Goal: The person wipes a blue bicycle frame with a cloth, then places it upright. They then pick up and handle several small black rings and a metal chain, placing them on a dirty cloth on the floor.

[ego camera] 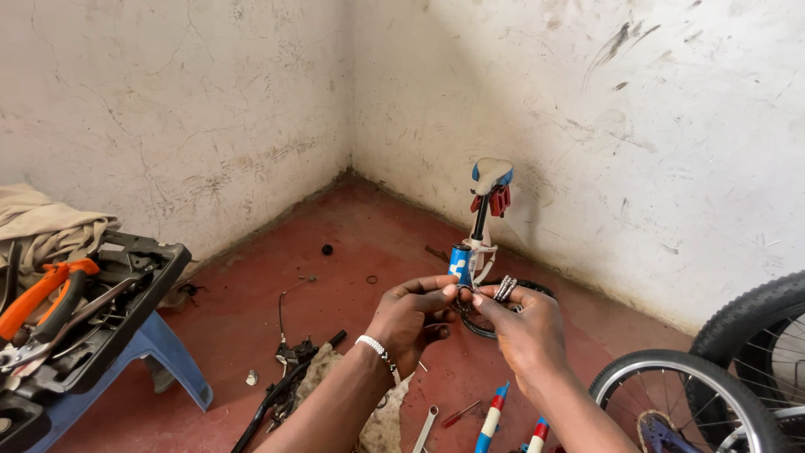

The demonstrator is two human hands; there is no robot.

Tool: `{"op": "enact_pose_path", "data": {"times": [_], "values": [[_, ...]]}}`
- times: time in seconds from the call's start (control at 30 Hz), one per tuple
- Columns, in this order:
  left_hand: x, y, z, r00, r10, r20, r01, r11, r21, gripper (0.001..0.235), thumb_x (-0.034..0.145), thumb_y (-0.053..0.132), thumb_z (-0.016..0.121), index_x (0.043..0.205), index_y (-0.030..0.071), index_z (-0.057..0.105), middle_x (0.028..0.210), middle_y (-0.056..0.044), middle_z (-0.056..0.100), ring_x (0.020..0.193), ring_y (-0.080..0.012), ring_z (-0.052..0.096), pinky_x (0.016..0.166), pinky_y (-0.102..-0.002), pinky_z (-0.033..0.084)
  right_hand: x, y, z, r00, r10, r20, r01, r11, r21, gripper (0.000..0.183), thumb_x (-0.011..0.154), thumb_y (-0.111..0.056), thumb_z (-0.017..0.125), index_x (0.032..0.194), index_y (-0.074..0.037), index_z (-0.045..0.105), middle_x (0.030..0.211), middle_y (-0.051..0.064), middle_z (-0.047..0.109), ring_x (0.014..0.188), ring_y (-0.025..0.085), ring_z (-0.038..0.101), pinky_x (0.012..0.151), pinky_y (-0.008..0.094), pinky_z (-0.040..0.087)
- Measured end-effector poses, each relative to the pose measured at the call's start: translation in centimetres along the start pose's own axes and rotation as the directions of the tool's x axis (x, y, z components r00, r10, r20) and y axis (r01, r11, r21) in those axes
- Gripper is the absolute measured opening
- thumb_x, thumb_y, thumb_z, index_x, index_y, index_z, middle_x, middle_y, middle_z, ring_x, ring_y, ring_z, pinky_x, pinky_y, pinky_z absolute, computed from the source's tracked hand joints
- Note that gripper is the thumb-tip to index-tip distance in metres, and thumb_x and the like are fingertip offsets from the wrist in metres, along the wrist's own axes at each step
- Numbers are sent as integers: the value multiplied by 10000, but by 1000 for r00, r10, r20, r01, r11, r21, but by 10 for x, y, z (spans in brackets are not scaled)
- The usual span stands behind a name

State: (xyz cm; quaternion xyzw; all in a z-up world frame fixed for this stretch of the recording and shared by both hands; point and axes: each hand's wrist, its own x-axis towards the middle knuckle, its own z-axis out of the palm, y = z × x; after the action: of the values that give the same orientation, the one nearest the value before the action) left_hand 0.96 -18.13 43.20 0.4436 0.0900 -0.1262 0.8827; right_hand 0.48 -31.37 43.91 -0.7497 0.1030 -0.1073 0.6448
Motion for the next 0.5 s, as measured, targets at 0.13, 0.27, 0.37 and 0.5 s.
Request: {"op": "enact_pose_path", "data": {"times": [0.13,0.27,0.37,0.5], "values": [[4,-3,3,982,69,-174,-59,996,64,153,783,5,669,935,20,685,758,-125,689,595,-187,595,510,-275,428,6,9,0,1000,-4,-12,4,1000,-6,50,747,-66,708,770,-23,715,726,45,686,691,123,604,664,247,452],[-5,0,11,973,-5,-231,9,1000,16,109,816,46,675,923,56,690,723,-100,659,609,-188,596,548,-300,431,3,8,-1,994,112,13,-113,989,99,60,767,-33,722,809,4,701,519,51,447,434,111,228,410,282,179],[-4,-1,13,981,18,-193,-4,997,75,108,811,22,666,907,64,690,744,-73,663,593,-183,543,539,-303,403,4,6,-1,982,190,-22,-180,956,232,16,802,1,673,795,-1,659,635,68,568,399,85,199,381,258,136],[2,-5,13,977,54,-206,-28,991,129,92,812,-2,677,886,52,687,718,-95,669,552,-165,553,487,-276,407,8,6,-7,982,188,11,-183,941,285,46,782,-22,705,792,-12,661,700,65,624,427,79,215,376,238,138]]}}
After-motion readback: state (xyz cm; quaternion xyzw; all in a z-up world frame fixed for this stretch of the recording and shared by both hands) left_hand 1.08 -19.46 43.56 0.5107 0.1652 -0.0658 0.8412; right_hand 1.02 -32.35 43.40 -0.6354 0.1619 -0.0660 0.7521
